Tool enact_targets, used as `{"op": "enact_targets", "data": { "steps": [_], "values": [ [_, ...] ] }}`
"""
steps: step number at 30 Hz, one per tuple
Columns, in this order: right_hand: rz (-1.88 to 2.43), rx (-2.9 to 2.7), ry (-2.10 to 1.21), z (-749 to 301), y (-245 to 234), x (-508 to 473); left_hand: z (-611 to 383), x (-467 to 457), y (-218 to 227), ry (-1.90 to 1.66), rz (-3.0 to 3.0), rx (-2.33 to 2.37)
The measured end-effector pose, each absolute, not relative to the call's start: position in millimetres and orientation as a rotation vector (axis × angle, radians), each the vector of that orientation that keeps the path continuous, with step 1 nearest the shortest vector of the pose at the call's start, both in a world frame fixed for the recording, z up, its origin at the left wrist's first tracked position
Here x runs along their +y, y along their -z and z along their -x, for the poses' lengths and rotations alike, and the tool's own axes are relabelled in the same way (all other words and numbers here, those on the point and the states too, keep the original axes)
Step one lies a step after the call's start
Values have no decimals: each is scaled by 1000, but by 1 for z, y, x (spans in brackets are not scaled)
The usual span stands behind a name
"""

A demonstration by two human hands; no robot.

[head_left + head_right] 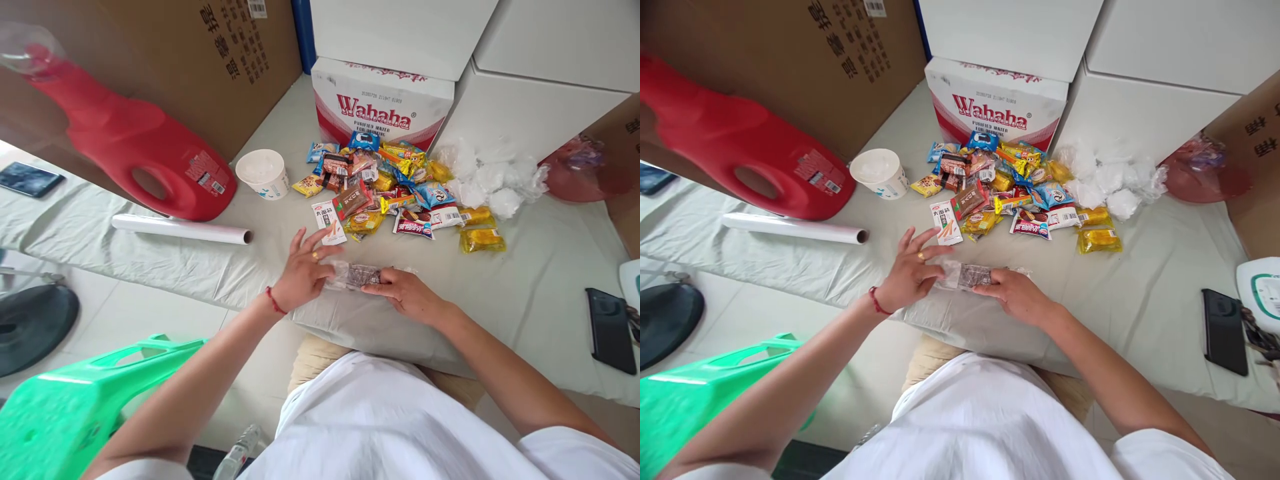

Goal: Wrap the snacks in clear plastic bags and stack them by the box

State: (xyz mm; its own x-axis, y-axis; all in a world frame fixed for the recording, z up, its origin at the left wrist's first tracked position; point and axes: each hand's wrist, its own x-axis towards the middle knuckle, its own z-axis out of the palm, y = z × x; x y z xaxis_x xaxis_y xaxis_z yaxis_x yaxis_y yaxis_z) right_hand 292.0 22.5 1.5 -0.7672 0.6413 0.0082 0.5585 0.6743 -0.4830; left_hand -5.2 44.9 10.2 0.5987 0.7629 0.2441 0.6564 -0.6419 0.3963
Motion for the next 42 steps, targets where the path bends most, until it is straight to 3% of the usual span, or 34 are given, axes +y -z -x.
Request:
{"op": "enact_targets", "data": {
  "steps": [4,7,10,13,19,26,36,42],
  "values": [
    [941,-2647,-749,-294,-2,21,64,13,2,-465,-2512,1054],
    [870,-2551,-884,-297,-8,21,82,-4,11,-628,-2210,1298],
    [837,-2456,-1008,-297,-14,21,60,-2,19,-893,-1910,1650],
    [909,-2407,-1043,-294,-17,20,16,11,21,-786,-1962,1741],
    [1138,-2315,-1003,-279,-12,13,-16,22,-7,-496,-1891,1533],
    [1494,-2225,-862,-254,-10,10,-43,14,-39,-646,-1528,1614],
    [1251,-2337,-673,-260,4,-12,-89,-1,-12,-770,-1652,1517],
    [1057,-2156,-1108,-296,-14,-29,-95,-4,-1,-734,-1750,1885]
  ]
}}
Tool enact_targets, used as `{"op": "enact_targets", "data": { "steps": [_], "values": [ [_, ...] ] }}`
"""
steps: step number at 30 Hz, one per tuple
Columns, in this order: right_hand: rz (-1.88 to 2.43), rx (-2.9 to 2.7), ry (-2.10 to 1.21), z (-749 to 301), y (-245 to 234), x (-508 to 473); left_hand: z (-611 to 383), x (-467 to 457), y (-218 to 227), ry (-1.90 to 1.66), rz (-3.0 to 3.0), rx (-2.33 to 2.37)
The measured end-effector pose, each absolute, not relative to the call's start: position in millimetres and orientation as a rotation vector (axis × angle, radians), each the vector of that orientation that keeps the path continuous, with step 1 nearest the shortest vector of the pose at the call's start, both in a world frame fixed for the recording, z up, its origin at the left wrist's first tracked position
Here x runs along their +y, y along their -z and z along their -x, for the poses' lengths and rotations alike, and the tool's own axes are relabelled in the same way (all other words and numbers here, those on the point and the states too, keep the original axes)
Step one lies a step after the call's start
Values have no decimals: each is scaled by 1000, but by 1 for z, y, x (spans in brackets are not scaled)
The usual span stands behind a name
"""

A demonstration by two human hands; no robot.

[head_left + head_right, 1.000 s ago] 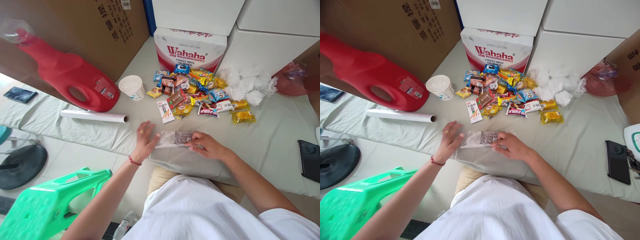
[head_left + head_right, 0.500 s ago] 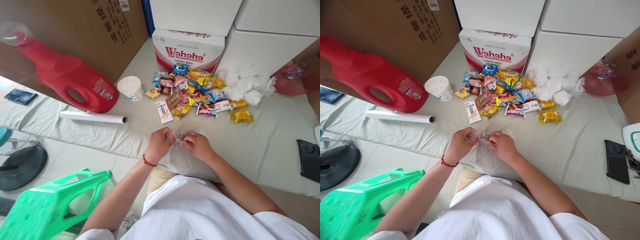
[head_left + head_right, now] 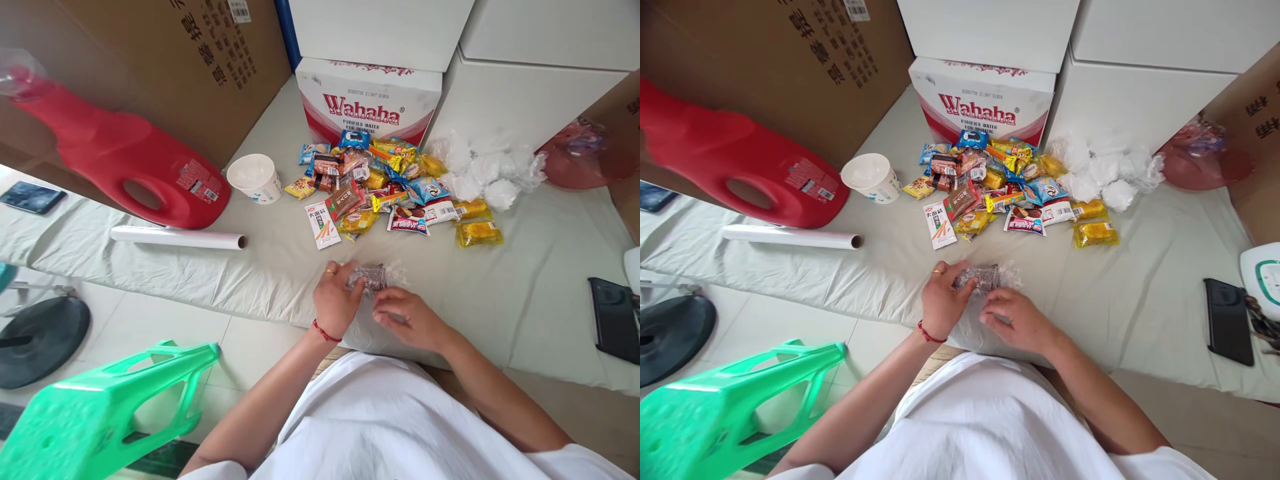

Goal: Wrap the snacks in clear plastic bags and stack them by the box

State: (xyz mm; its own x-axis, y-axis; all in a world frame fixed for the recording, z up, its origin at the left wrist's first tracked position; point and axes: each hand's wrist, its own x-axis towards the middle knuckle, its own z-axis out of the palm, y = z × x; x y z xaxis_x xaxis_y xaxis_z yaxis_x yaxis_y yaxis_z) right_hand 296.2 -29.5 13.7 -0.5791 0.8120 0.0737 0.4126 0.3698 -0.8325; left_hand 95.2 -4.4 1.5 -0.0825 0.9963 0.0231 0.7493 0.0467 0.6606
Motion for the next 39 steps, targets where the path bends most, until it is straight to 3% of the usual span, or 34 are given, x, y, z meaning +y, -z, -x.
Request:
{"op": "enact_targets", "data": {
  "steps": [2,6,14,18,22,27,33,39],
  "values": [
    [1173,-2002,-1132,-308,-24,-19,-95,-3,1,-755,-1728,2039],
    [1558,-1980,-704,-318,-25,18,-89,3,11,-629,-1663,2117],
    [1720,-2103,-727,-312,4,13,-97,0,11,-862,-1550,1827],
    [1702,-1742,-1032,-305,11,-12,-114,-9,4,-1022,-1449,1682],
    [1439,-1208,-1390,-286,20,-25,-129,-16,14,-1222,-2014,1530],
    [1152,-738,-1653,-276,20,-34,-132,-19,32,-1096,-2497,1276],
    [1098,-650,-1658,-279,17,-37,-124,-22,21,-1039,-2276,823],
    [1203,-727,-1399,-326,-1,-31,-96,-23,9,-1156,-2131,965]
  ]
}}
